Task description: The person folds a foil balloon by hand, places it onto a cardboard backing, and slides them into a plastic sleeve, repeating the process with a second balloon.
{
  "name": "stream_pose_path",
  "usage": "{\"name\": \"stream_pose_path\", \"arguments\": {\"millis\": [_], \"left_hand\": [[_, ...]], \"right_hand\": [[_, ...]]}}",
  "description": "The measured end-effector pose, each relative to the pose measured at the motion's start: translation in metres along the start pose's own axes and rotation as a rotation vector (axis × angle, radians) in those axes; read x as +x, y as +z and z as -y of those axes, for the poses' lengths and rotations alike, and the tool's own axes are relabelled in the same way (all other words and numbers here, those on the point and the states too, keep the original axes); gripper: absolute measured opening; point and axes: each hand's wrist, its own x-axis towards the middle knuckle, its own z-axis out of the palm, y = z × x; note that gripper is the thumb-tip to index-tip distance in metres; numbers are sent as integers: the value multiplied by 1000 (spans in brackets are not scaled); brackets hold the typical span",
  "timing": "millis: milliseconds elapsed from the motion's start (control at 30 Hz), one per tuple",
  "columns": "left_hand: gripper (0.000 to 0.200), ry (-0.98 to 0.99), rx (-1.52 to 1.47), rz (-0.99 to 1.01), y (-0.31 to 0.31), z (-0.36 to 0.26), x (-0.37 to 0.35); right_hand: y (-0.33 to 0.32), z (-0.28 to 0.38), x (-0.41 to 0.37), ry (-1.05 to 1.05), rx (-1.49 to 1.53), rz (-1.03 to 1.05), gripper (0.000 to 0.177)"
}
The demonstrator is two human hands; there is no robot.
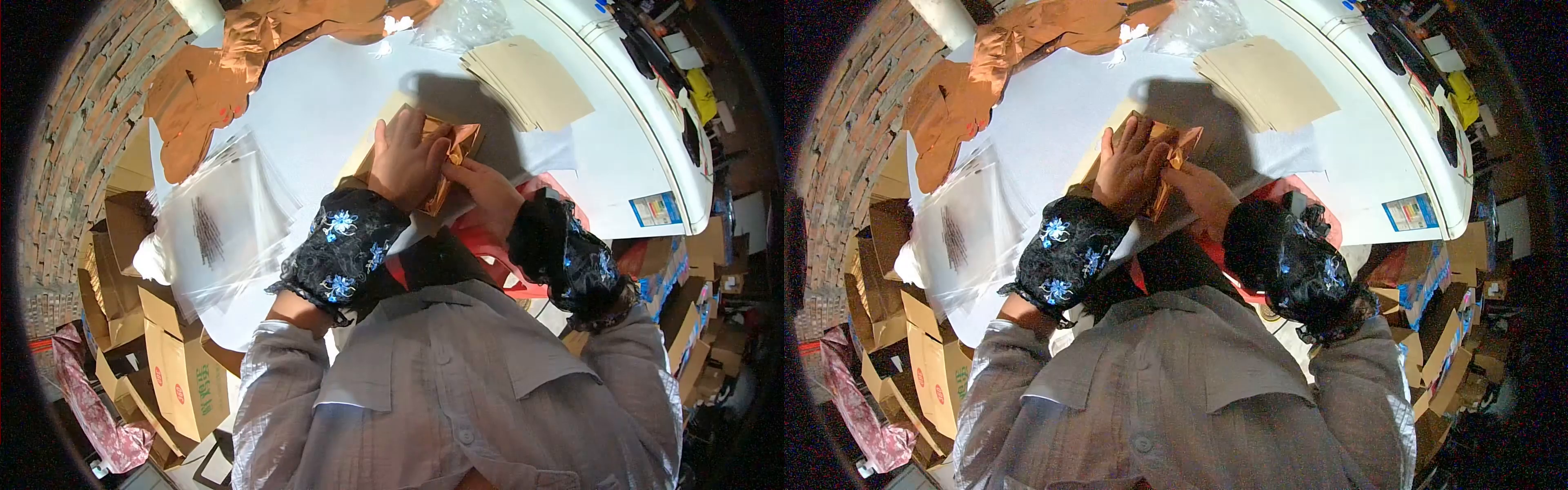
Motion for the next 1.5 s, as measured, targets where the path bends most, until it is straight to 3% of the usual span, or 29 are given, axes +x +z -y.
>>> {"name": "stream_pose_path", "arguments": {"millis": [33,100,167,233,533,633,700,767,833,1000,1067,1133,1333,1500], "left_hand": [[39,-6,-2,-3,2,0,0],[40,-18,-7,-8,5,1,0],[41,-19,13,21,8,3,-1],[42,-24,16,31,9,3,-1],[43,-9,44,69,6,1,2],[44,-34,4,91,-4,-5,2],[46,-74,-9,45,-3,-9,2],[47,-68,38,47,-1,-10,1],[47,-76,75,74,-4,-11,1],[48,-100,113,134,-13,-17,3],[48,-108,135,146,-10,-16,2],[47,-116,141,143,-6,-14,2],[46,-130,103,135,-6,-13,3],[47,-115,96,130,-4,-13,1]], "right_hand": [[0,1,0,15,-41,-24,34],[-4,-7,8,-176,-171,15,34],[-7,-13,9,-191,-131,7,33],[6,3,-3,-31,74,-43,31],[15,3,-10,-52,187,-174,29],[-5,-24,8,-147,72,-190,29],[-21,-31,9,-203,-186,-128,30],[-30,-32,4,-146,-200,-84,30],[-22,-5,-19,25,33,-59,31],[-50,-25,-13,-216,-134,35,33],[-53,-34,-8,-184,-72,53,34],[-26,-6,-18,41,195,-11,34],[-13,-14,-4,-72,332,-86,32],[-16,-15,0,-61,255,-72,30]]}}
